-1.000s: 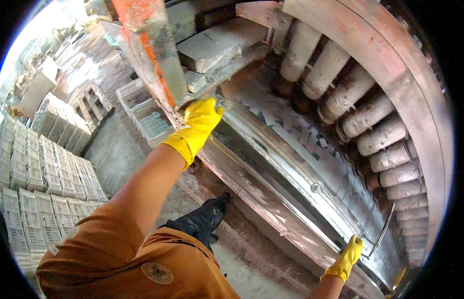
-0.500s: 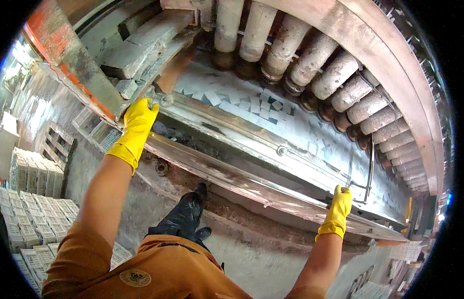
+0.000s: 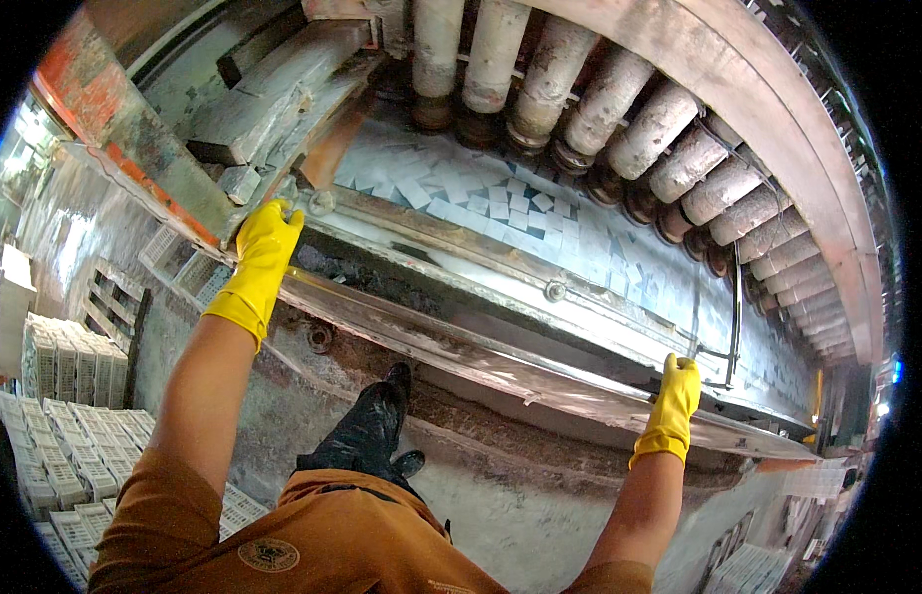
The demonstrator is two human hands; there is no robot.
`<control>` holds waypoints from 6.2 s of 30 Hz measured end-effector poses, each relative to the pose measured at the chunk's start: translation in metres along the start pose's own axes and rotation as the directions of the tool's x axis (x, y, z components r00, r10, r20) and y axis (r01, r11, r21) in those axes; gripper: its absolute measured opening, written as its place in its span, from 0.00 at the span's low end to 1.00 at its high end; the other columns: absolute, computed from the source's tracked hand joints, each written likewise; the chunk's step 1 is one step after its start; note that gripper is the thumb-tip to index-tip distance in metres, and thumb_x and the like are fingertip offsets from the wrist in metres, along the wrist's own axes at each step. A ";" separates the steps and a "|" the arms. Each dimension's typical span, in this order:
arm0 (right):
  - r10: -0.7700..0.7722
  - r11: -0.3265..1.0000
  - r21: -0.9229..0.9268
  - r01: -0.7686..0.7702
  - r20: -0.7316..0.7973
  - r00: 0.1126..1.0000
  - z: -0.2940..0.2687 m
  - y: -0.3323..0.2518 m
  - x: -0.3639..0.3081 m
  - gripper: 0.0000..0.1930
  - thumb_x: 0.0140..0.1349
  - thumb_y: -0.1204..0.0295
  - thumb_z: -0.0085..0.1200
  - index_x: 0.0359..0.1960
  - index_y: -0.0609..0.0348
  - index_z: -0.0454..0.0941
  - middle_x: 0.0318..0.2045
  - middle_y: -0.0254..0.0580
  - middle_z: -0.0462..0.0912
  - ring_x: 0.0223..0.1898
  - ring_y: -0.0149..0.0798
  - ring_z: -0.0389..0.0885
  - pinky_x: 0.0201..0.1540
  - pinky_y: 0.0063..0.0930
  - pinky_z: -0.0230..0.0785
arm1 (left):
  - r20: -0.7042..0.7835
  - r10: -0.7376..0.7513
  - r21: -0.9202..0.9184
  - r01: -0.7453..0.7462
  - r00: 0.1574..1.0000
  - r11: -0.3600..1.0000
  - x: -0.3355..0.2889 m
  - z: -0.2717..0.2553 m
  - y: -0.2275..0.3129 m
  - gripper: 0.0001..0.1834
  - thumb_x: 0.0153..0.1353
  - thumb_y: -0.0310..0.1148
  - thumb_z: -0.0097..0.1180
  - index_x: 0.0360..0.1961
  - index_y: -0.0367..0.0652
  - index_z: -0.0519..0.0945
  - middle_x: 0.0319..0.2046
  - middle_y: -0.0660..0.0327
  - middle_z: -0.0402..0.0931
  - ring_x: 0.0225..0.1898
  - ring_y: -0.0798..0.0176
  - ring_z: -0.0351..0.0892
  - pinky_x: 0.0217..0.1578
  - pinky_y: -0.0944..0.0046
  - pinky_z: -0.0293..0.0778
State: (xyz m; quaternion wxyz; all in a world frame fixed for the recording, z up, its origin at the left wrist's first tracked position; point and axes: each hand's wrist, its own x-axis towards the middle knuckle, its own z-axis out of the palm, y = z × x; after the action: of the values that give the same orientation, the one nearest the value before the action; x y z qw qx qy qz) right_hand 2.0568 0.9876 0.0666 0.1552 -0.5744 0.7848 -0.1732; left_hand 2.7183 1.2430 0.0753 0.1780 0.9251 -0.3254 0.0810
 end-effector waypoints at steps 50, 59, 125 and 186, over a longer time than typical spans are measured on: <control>-0.019 1.000 -0.022 0.021 0.056 0.998 -0.014 -0.080 0.024 0.25 0.64 0.51 0.55 0.45 0.64 0.84 0.37 0.51 0.87 0.38 0.47 0.86 0.43 0.43 0.77 | 0.133 -0.104 -0.002 0.105 0.986 0.994 0.050 0.002 0.014 0.27 0.62 0.50 0.60 0.55 0.43 0.81 0.53 0.50 0.82 0.56 0.44 0.79 0.57 0.50 0.74; -0.077 0.994 -0.070 0.082 0.073 0.994 -0.005 -0.085 0.061 0.25 0.65 0.52 0.53 0.50 0.62 0.82 0.40 0.50 0.86 0.34 0.46 0.87 0.27 0.38 0.82 | 0.033 -0.080 0.044 0.078 0.996 0.996 0.063 0.005 0.024 0.26 0.63 0.52 0.57 0.53 0.43 0.82 0.52 0.49 0.82 0.55 0.44 0.79 0.56 0.48 0.74; -0.348 0.933 0.070 0.353 -0.081 0.934 0.034 -0.181 -0.202 0.12 0.70 0.66 0.58 0.48 0.58 0.85 0.39 0.41 0.89 0.43 0.36 0.87 0.51 0.28 0.75 | 0.336 0.311 -0.140 -0.280 0.889 0.950 0.181 0.198 0.007 0.30 0.66 0.49 0.54 0.64 0.44 0.74 0.65 0.44 0.70 0.68 0.41 0.65 0.69 0.46 0.61; -0.300 0.935 -0.229 0.270 -0.107 0.948 0.010 -0.076 -0.127 0.30 0.70 0.45 0.46 0.55 0.60 0.80 0.49 0.56 0.85 0.50 0.51 0.84 0.56 0.43 0.73 | 0.373 0.406 -0.219 -0.346 0.835 0.912 -0.051 -0.041 -0.042 0.29 0.62 0.59 0.53 0.34 0.41 0.86 0.36 0.49 0.85 0.41 0.41 0.84 0.43 0.45 0.78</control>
State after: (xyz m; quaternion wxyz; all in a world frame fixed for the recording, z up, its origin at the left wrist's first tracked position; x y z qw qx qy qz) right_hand 2.1626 1.0868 0.0977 0.0111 -0.6818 0.7160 -0.1494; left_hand 2.7037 1.3182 0.0876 0.1517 0.8239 -0.5359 -0.1049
